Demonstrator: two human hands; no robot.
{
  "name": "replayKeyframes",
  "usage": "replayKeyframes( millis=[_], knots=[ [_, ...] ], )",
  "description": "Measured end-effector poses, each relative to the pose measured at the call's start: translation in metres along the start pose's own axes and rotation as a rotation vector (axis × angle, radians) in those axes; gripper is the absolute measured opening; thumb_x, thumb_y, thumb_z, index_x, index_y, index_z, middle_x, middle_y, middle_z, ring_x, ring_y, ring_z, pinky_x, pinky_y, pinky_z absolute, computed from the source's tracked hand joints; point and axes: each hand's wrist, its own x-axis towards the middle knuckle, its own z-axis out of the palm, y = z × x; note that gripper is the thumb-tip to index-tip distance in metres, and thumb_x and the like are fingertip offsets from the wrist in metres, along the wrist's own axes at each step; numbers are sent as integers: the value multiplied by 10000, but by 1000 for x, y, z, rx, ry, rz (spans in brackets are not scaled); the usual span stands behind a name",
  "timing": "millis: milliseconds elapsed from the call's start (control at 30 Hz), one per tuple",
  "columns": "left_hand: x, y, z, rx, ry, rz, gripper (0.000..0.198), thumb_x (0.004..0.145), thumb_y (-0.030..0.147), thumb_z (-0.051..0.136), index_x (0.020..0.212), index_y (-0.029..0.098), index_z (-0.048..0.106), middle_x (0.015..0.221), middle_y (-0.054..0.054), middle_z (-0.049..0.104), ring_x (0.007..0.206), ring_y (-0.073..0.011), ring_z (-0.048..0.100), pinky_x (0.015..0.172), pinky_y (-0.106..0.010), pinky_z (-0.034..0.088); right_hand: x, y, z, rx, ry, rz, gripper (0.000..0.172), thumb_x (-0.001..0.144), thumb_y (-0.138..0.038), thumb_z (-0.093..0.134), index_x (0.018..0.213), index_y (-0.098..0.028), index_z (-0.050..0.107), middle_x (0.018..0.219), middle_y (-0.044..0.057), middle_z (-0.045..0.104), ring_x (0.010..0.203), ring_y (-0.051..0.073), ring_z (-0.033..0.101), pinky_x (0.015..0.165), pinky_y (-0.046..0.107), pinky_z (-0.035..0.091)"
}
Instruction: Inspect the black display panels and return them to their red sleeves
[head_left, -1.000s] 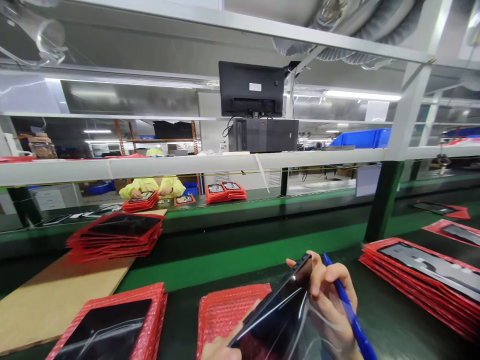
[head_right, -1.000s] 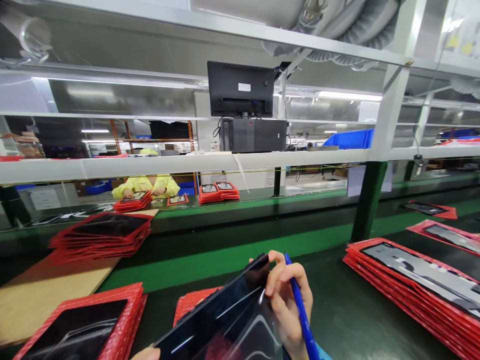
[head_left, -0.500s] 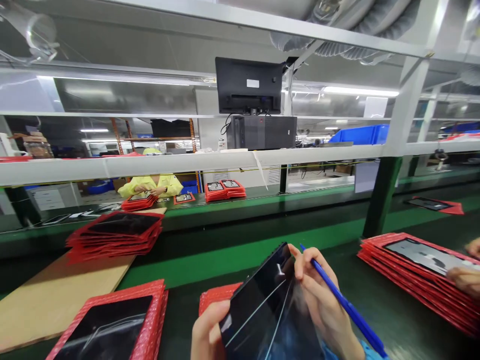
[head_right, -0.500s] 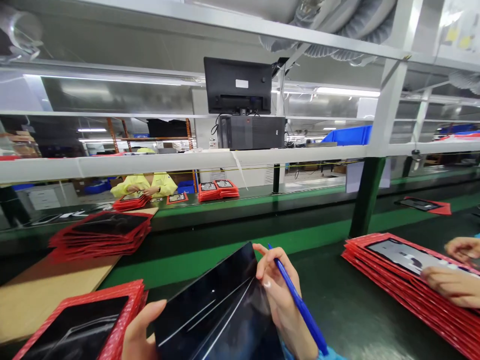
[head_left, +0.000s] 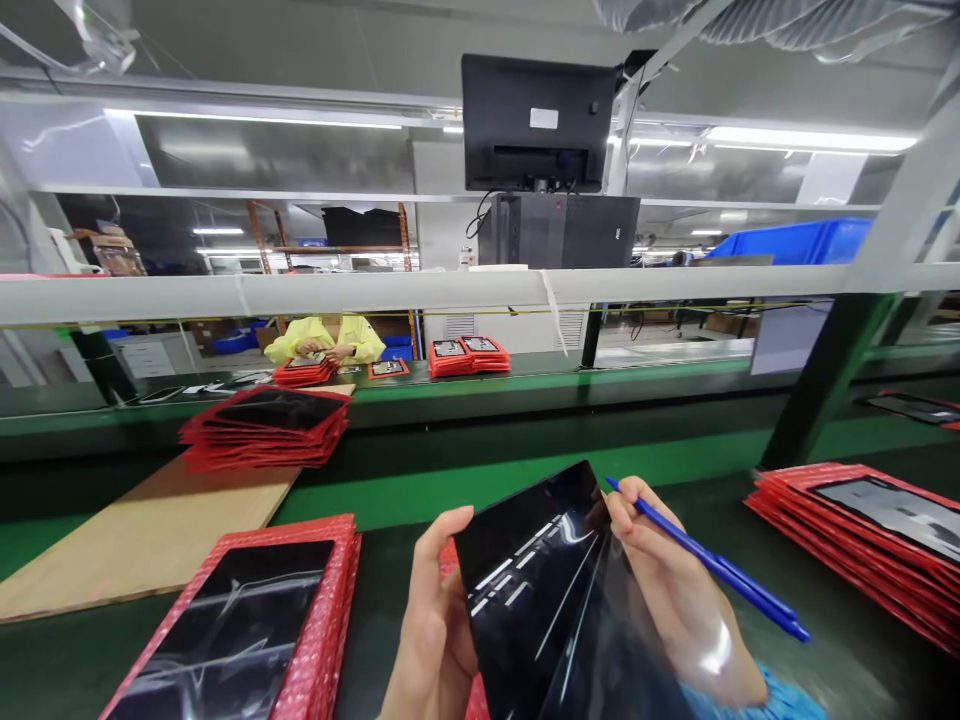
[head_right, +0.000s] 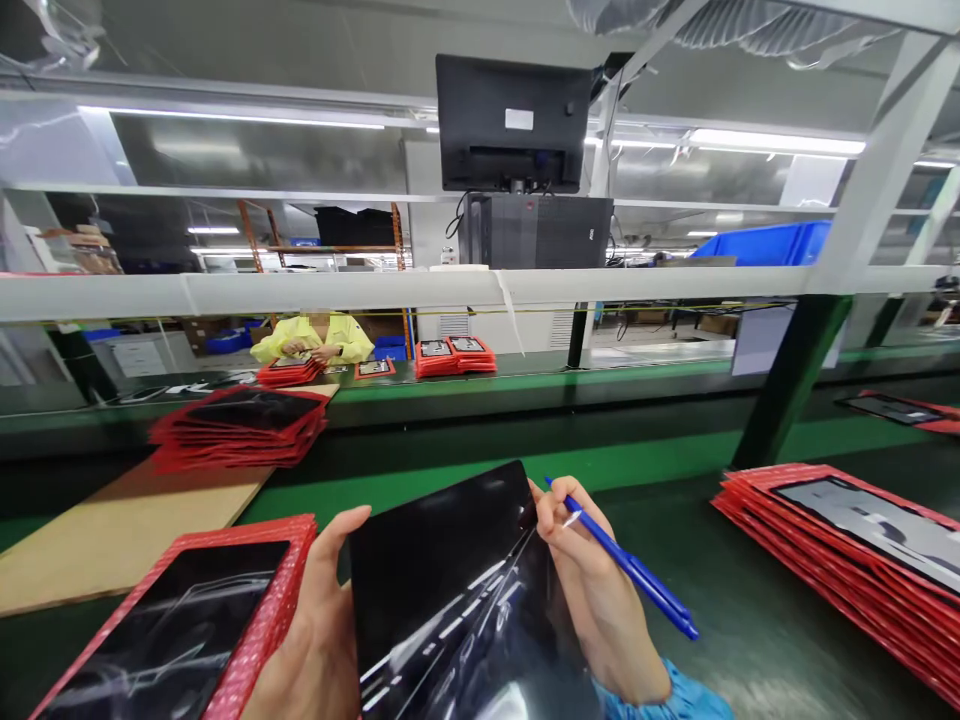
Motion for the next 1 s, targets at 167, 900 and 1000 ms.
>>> replayKeyframes(
  millis=[167,900,1000],
  knots=[
    [8,8,6,-46,100,-84,586,778,530,536,1309,344,372,891,-31,698,805,-277,668,692,-393,525,-3,-2,0,27,64,80,224,600,-156,709,653,-235,506,599,-57,462,580,124,439,651,251,484],
    [33,11,-14,-99,89,-228,543,807,247,588,1313,397,458,835,47,599,545,-72,477,677,-235,474,20,15,-17,214,129,234,302,511,-118,672,713,-247,488,575,-81,452,832,196,652,1078,467,417],
    [35,10,-15,-135,84,-224,496,828,249,585,1294,384,480,982,42,613,659,-77,523,781,-243,467,21,17,-16,188,144,250,310,522,-135,686,742,-237,494,578,-87,484,777,170,664,987,402,512]
  ],
)
